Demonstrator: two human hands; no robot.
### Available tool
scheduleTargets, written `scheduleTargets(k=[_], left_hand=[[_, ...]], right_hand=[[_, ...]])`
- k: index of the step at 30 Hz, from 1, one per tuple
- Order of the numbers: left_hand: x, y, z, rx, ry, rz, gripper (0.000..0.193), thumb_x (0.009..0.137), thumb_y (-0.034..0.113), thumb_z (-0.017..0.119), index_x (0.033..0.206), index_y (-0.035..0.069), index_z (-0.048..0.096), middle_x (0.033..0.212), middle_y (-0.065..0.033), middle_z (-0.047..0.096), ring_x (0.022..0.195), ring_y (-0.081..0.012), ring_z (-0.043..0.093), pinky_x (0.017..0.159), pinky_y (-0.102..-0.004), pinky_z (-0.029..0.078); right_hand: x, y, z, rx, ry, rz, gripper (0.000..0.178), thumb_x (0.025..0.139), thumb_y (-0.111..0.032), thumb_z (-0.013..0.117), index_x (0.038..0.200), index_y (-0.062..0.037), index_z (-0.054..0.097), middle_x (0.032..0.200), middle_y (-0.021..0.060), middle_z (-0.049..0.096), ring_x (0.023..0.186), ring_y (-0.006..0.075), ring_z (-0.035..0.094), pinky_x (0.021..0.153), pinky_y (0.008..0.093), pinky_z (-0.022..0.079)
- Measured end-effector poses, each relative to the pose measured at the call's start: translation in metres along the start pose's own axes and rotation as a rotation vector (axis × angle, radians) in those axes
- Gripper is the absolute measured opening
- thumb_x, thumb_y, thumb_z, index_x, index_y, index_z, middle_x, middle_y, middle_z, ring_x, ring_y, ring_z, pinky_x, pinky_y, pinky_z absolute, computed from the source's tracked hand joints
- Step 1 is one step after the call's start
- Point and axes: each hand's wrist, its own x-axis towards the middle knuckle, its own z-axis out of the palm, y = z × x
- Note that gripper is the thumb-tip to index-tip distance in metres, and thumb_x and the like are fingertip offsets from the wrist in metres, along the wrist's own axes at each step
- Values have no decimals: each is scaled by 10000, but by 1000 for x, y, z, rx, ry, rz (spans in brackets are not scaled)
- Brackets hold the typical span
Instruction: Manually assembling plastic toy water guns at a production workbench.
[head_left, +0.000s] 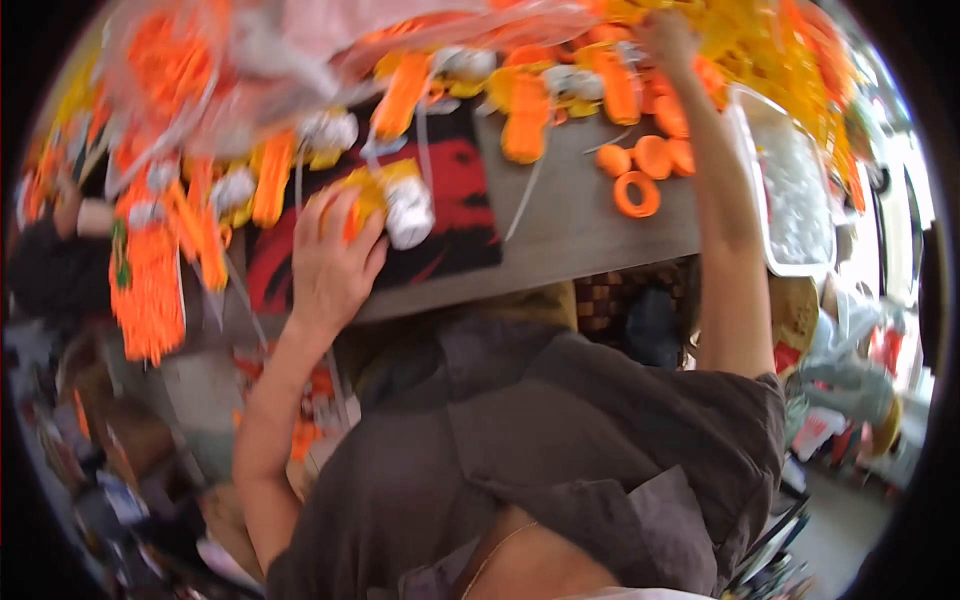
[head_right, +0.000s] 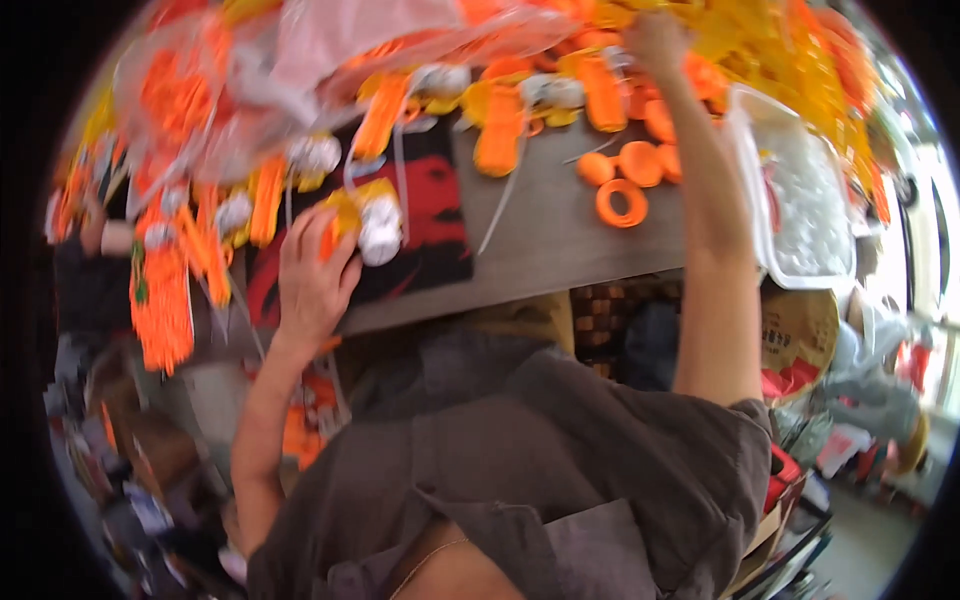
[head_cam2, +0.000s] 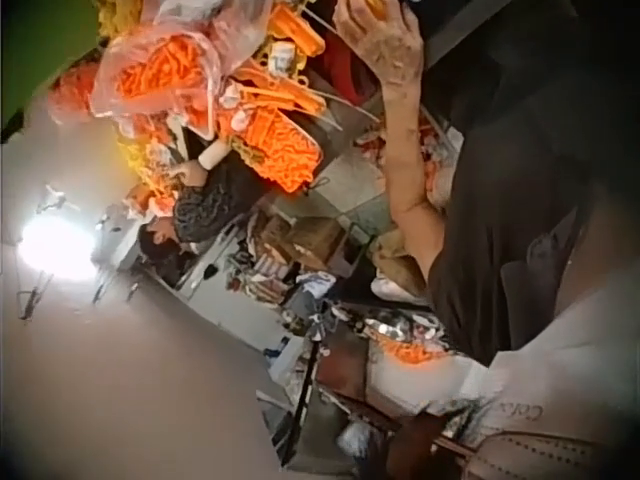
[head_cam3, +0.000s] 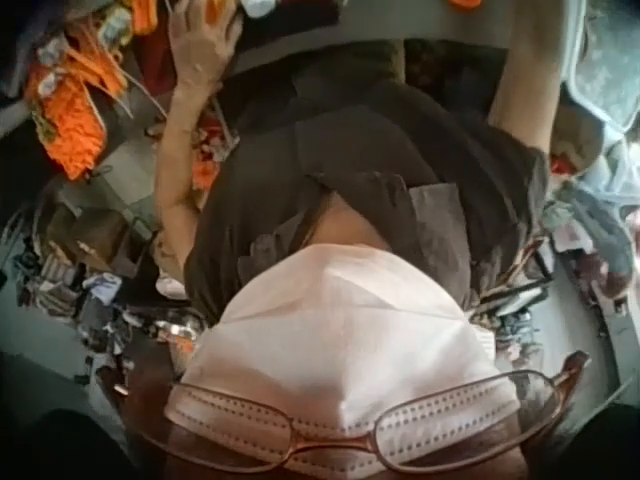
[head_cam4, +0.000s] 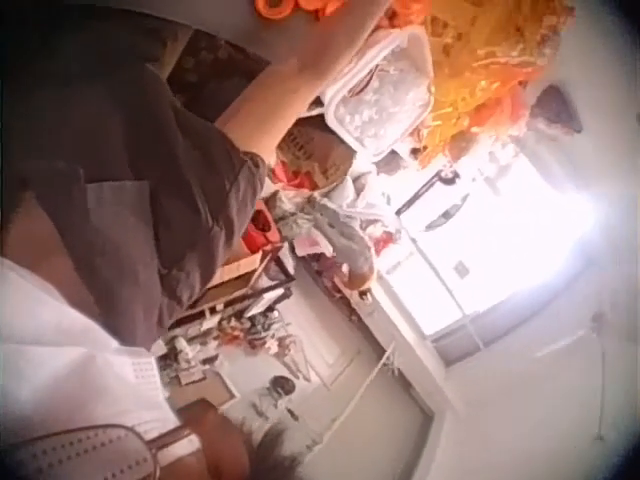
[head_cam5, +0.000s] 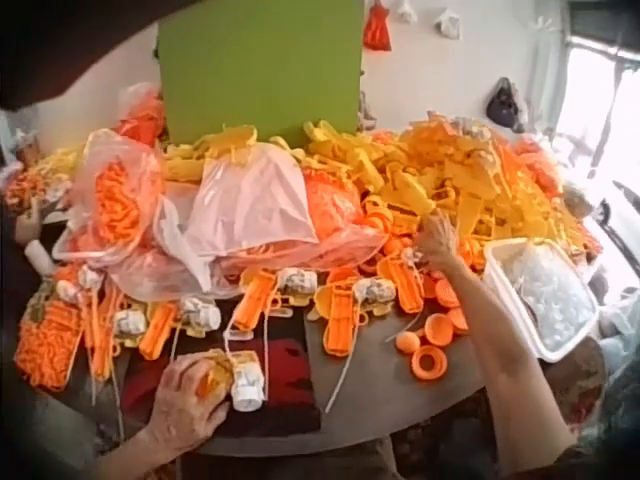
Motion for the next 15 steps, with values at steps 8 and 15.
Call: scheduleTargets(k=[8,15], left_hand=[[-18,7,7,-7,143,-207,309,873,236,695,1147,99,651,1281,-112,517,1280,-320,442,1050,-460,364],[-13,7,8,-195,320,-290,310,978,190,553,1277,120,596,1337,-99,518,1294,-292,446,1075,-451,315]], right_hand=[[-168,-148,-174,1139,-283,-423,160,825,-71,744,945,-65,638,995,25,691,927,166,640,812,317,466],[-250,-219,-164,856,-31,-448,176,799,-115,758,948,-94,667,1039,8,694,997,208,616,906,360,403]])
